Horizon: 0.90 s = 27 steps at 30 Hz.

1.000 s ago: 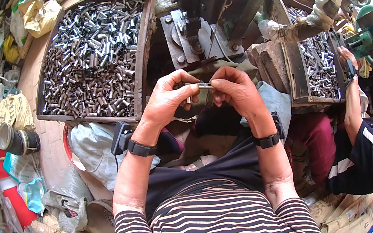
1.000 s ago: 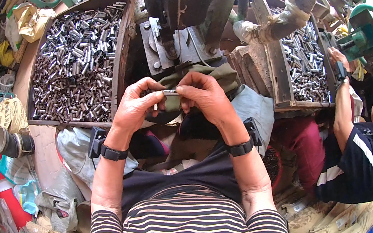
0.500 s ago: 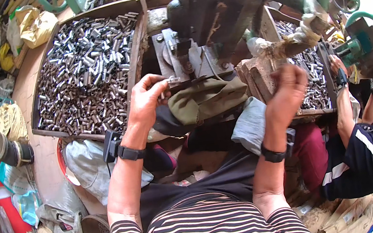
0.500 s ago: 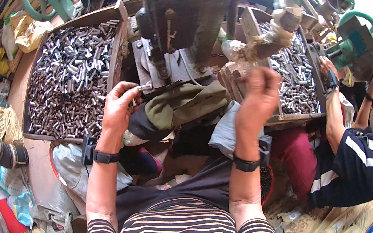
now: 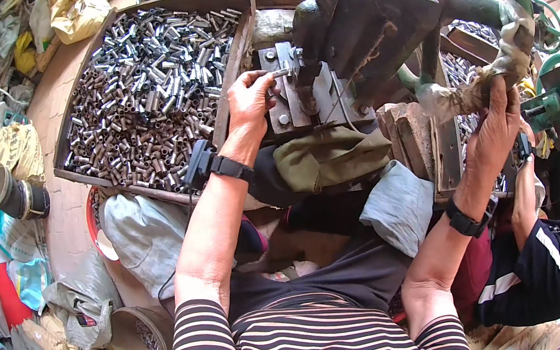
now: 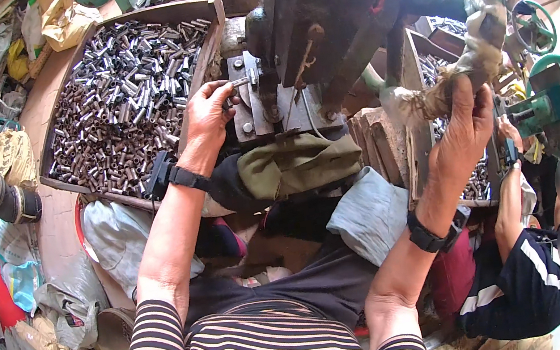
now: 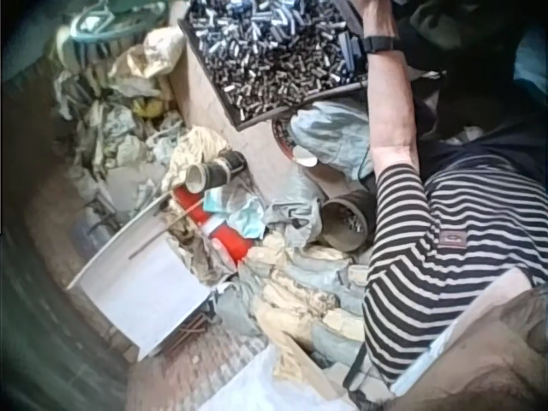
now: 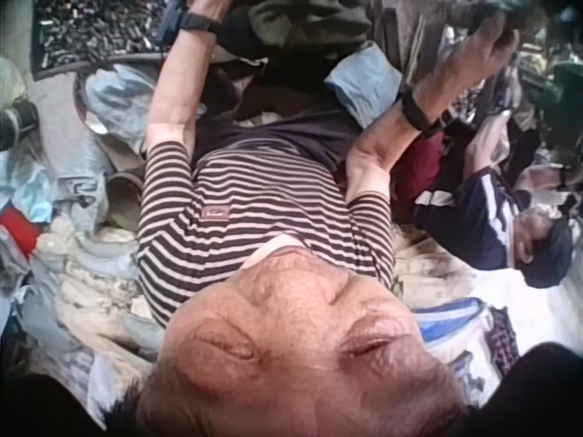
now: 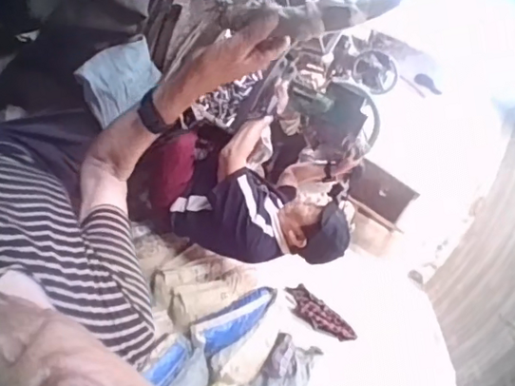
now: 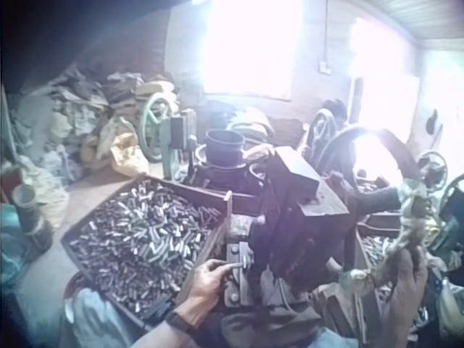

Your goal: Manually inspecting small metal components and using a hand-operated press to assemble or mark them.

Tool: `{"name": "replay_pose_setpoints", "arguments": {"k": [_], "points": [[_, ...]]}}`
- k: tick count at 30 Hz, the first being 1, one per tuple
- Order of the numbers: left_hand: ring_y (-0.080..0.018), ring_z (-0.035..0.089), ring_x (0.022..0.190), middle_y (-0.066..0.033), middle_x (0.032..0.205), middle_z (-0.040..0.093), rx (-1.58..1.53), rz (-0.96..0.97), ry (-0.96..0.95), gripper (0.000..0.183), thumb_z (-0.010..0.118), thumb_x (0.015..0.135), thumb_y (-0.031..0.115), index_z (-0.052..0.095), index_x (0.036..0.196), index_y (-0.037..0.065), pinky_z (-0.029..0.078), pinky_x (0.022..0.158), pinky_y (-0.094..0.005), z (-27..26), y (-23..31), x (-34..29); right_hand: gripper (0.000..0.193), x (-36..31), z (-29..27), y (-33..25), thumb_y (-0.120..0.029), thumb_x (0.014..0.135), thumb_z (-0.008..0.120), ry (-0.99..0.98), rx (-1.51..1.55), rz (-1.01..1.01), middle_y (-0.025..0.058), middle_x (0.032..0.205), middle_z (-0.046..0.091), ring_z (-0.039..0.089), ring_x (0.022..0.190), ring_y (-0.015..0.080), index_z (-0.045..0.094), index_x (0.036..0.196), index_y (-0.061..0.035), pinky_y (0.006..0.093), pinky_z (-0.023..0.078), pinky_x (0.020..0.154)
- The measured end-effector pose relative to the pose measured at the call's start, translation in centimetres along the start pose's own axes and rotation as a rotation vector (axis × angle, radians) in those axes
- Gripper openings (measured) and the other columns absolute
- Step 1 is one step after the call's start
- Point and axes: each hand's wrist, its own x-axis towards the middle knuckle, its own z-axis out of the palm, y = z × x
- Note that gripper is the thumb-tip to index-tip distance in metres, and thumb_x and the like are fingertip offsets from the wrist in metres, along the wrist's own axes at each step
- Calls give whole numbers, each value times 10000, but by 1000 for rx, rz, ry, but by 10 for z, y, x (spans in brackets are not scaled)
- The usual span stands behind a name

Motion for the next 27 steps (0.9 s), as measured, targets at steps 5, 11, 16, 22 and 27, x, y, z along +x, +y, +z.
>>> {"name": "replay_pose_setpoints", "arguments": {"k": [5, 11, 16, 22, 27], "points": [[-102, 622, 690, -10, 799, 624, -21, -55, -53, 99, 622, 873, 137, 597, 940, 70, 469, 548, -226, 10, -11, 20, 200, 25, 15, -18, -91, 799, 700, -144, -362, -115, 23, 780, 603, 558, 662, 83, 595, 939, 5, 226, 448, 637], [-114, 605, 673, -17, 784, 597, 39, -147, -6, 92, 620, 866, 140, 581, 906, 67, 468, 557, -224, 5, -15, 39, 128, 36, 23, -20, -84, 787, 704, -157, -367, -101, 16, 663, 573, 526, 560, 75, 603, 821, -14, 216, 415, 533], [-113, 598, 706, -4, 802, 593, -56, -187, -117, 94, 628, 865, 147, 584, 914, 81, 475, 588, -234, 2, -11, 36, 112, 42, 19, -15, -80, 789, 691, -129, -387, -134, 16, 636, 573, 518, 546, 74, 600, 802, -17, 216, 396, 519], [-112, 599, 711, 2, 817, 600, 61, -199, -111, 119, 647, 861, 176, 603, 905, 75, 486, 602, -243, 21, -15, 38, 139, 42, 26, -25, -100, 793, 687, -175, -388, -151, 26, 631, 578, 512, 527, 77, 608, 840, 5, 218, 385, 506], [-96, 598, 713, -2, 846, 603, 143, -167, -93, 182, 622, 896, 239, 599, 948, 66, 510, 580, -222, 24, -9, 31, 155, 41, 18, -6, -94, 789, 690, -87, -372, -122, 24, 640, 583, 517, 531, 82, 602, 863, 10, 227, 398, 500]]}}
